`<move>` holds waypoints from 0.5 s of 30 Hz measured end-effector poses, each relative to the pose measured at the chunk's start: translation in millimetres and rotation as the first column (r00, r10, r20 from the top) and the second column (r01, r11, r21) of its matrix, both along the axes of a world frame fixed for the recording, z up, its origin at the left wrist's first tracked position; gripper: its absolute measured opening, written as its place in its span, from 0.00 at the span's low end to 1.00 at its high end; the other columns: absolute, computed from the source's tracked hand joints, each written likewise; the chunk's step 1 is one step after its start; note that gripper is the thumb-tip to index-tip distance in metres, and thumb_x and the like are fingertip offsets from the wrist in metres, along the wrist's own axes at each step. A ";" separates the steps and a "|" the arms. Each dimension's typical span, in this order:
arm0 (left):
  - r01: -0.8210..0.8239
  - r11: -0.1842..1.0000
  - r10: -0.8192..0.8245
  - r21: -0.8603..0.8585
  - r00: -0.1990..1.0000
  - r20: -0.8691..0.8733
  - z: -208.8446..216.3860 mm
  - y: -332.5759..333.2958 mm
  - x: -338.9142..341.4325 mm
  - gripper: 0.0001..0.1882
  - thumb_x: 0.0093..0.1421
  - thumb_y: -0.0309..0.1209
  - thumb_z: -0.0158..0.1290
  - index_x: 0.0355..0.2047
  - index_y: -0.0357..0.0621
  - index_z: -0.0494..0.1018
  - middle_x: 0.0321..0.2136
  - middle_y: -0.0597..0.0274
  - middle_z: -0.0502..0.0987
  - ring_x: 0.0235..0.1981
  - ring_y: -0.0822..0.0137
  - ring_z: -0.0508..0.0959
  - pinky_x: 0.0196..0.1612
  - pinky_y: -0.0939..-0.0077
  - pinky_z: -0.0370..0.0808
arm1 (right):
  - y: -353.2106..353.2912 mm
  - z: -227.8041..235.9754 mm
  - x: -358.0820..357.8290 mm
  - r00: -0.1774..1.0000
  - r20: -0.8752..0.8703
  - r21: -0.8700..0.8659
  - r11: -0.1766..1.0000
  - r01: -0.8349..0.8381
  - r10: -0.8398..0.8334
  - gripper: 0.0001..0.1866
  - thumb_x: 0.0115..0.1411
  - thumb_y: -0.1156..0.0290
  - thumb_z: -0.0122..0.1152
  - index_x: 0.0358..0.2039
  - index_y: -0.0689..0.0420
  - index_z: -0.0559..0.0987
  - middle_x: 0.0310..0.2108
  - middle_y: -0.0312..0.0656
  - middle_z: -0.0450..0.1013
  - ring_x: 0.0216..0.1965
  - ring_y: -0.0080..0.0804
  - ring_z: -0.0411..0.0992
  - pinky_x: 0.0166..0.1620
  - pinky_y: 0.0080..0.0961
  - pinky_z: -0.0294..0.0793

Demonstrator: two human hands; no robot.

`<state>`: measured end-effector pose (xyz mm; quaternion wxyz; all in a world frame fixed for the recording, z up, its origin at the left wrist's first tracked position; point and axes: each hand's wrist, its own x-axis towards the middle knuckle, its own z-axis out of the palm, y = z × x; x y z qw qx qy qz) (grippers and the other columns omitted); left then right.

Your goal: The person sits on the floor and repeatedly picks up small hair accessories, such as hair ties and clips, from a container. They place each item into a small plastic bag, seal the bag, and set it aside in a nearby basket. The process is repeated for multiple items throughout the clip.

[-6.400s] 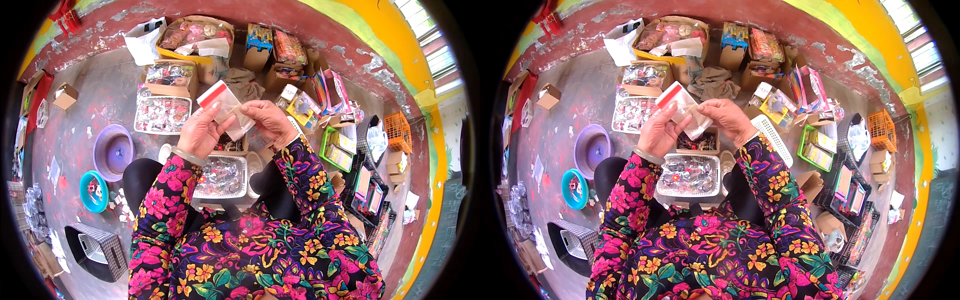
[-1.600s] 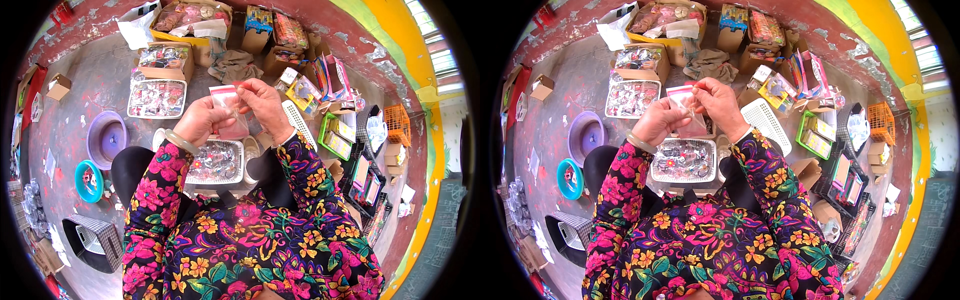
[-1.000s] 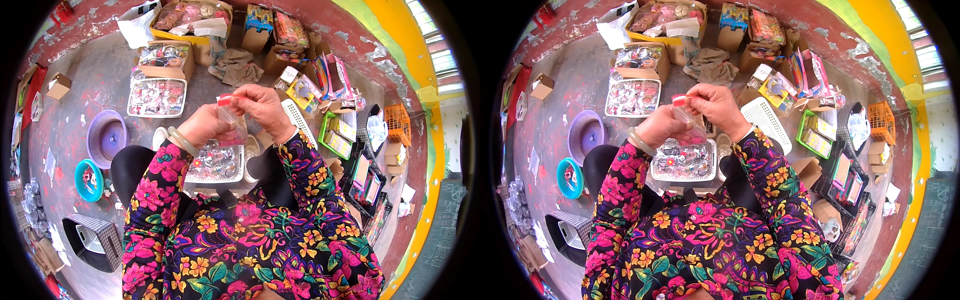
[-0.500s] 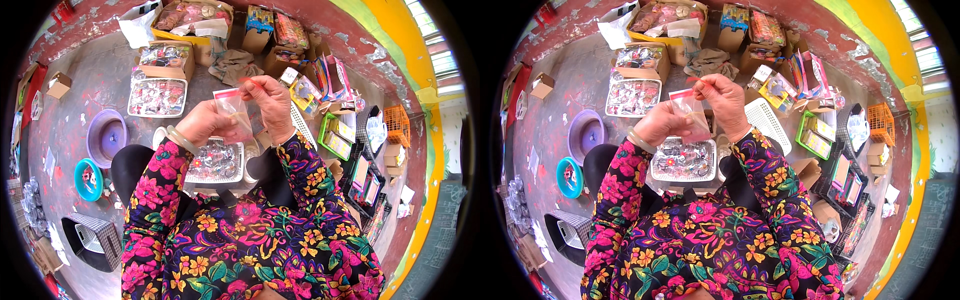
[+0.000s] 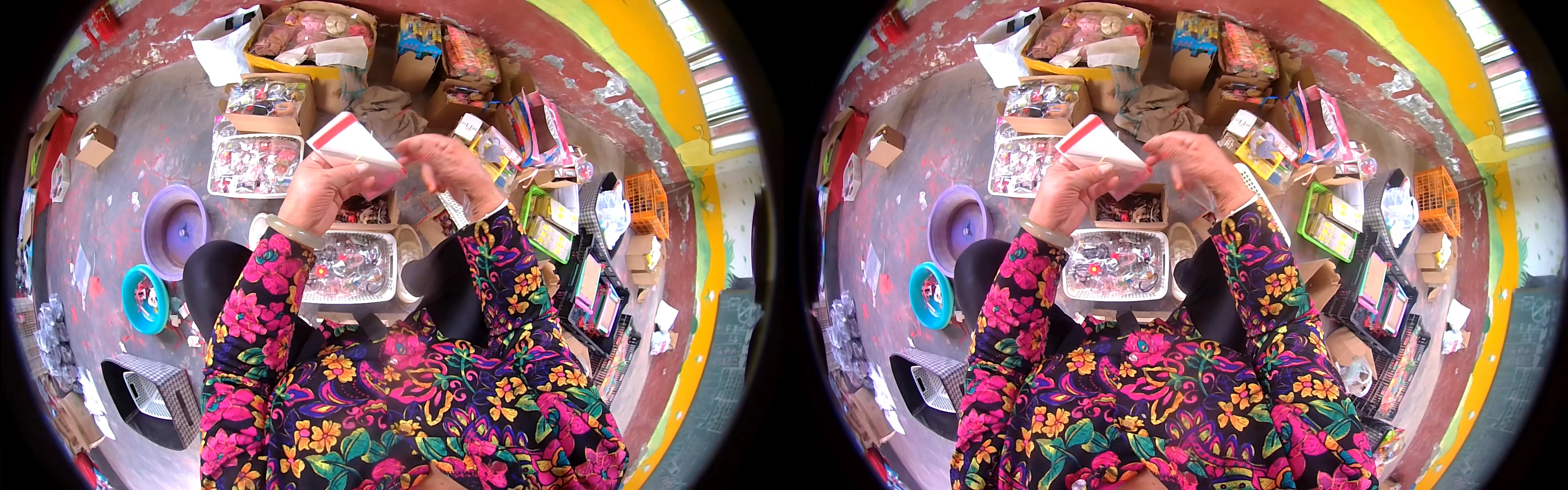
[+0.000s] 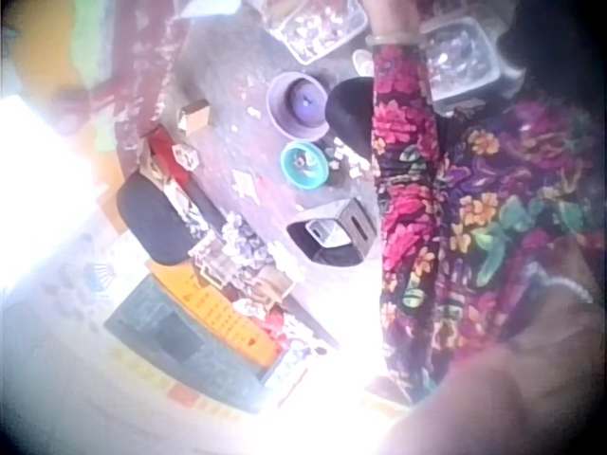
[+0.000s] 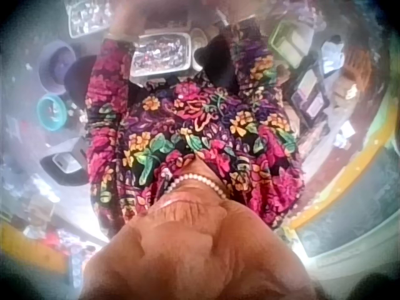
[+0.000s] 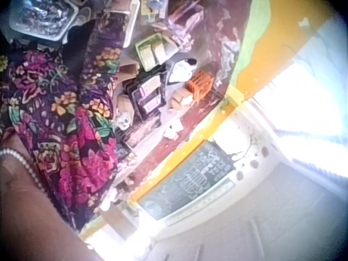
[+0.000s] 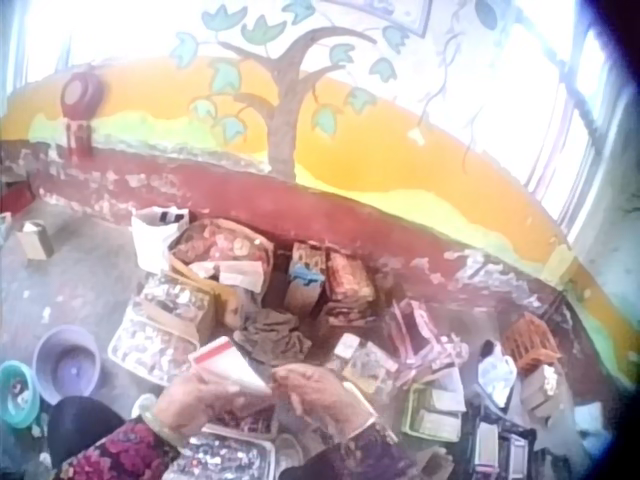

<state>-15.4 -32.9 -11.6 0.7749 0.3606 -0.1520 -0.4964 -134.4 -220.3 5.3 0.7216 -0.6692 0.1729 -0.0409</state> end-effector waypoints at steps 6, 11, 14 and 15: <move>-0.159 0.986 0.147 -0.052 0.972 -0.185 4.7 -4.5 -5.0 0.10 0.59 0.28 0.48 0.40 0.38 0.70 0.34 0.61 0.75 0.32 0.73 0.76 0.31 0.84 0.77 | 28.7 -2.8 7.1 0.987 -0.148 0.069 0.997 -0.046 0.056 0.12 0.54 0.63 0.59 0.33 0.59 0.75 0.24 0.34 0.73 0.11 0.13 0.60 0.13 0.11 0.58; -0.169 0.985 0.162 -0.038 0.978 -0.128 1.9 -2.7 -2.4 0.09 0.58 0.28 0.49 0.40 0.42 0.70 0.32 0.66 0.75 0.29 0.78 0.75 0.26 0.88 0.74 | 36.4 -4.1 11.3 0.998 -0.016 0.153 0.986 0.058 -0.057 0.09 0.54 0.69 0.59 0.34 0.59 0.75 0.22 0.32 0.72 0.10 0.12 0.58 0.13 0.10 0.56; -0.230 0.973 0.226 -0.014 0.964 -0.139 3.7 -6.2 -5.5 0.10 0.58 0.27 0.50 0.41 0.44 0.70 0.31 0.68 0.75 0.27 0.80 0.74 0.22 0.90 0.71 | 37.3 -0.1 10.0 0.993 -0.003 0.158 0.980 0.119 -0.120 0.09 0.54 0.70 0.59 0.34 0.59 0.75 0.23 0.33 0.73 0.09 0.12 0.58 0.13 0.10 0.56; -0.231 0.973 0.229 0.001 0.964 -0.138 0.7 -6.4 -4.6 0.10 0.57 0.26 0.50 0.41 0.43 0.70 0.31 0.68 0.75 0.26 0.80 0.73 0.22 0.90 0.70 | 38.2 0.7 10.1 0.990 -0.001 0.171 0.975 0.140 -0.142 0.09 0.54 0.70 0.59 0.35 0.59 0.75 0.23 0.33 0.73 0.09 0.12 0.58 0.13 0.10 0.56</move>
